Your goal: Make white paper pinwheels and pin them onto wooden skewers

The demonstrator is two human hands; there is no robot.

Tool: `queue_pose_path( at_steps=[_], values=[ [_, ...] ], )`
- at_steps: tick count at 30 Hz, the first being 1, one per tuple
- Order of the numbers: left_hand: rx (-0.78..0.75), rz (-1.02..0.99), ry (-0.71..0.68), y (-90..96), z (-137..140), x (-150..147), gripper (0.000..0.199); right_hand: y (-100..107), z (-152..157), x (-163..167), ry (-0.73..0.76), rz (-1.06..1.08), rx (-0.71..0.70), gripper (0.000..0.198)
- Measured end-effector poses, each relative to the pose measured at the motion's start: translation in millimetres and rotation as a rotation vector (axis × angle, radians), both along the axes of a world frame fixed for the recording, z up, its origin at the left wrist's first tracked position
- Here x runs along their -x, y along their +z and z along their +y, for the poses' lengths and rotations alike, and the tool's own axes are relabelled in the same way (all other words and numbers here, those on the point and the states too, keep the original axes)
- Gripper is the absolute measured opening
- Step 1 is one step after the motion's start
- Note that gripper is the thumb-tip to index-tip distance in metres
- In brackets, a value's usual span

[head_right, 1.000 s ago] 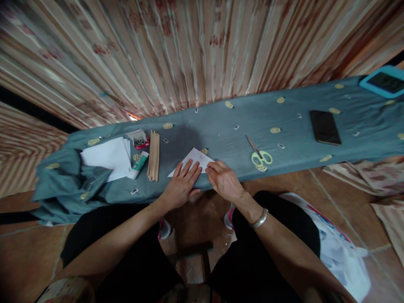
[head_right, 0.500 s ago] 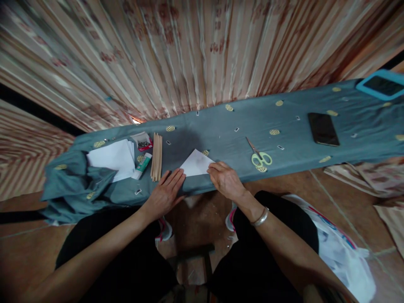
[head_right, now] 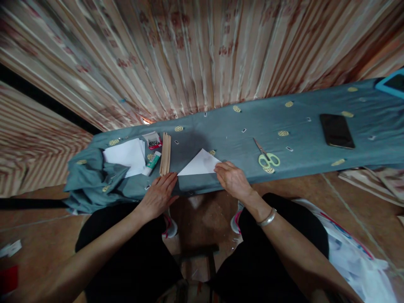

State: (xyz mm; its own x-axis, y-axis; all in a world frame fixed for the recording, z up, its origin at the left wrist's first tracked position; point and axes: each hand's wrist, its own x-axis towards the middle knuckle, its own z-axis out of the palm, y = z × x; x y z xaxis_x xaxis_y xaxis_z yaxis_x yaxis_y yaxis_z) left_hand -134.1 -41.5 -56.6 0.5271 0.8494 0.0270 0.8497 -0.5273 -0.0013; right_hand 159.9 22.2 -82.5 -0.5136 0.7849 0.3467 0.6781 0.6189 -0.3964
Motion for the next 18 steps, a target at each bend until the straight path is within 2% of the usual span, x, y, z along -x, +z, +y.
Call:
queue_pose_path(
  at_steps=[5,10,18],
  values=[
    [-0.031,-0.157,0.061,1.7,-0.3,2.6,0.040,0.0,3.8,-0.4,-0.116,0.138,-0.020,0.029],
    [-0.014,-0.386,0.137,4.9,15.9,-12.1,0.048,-8.0,15.7,1.9,-0.251,0.099,0.039,0.055],
    [0.087,-0.578,0.206,-8.1,45.5,-24.6,0.052,-15.8,29.9,15.2,-0.273,0.167,0.107,0.030]
  ],
)
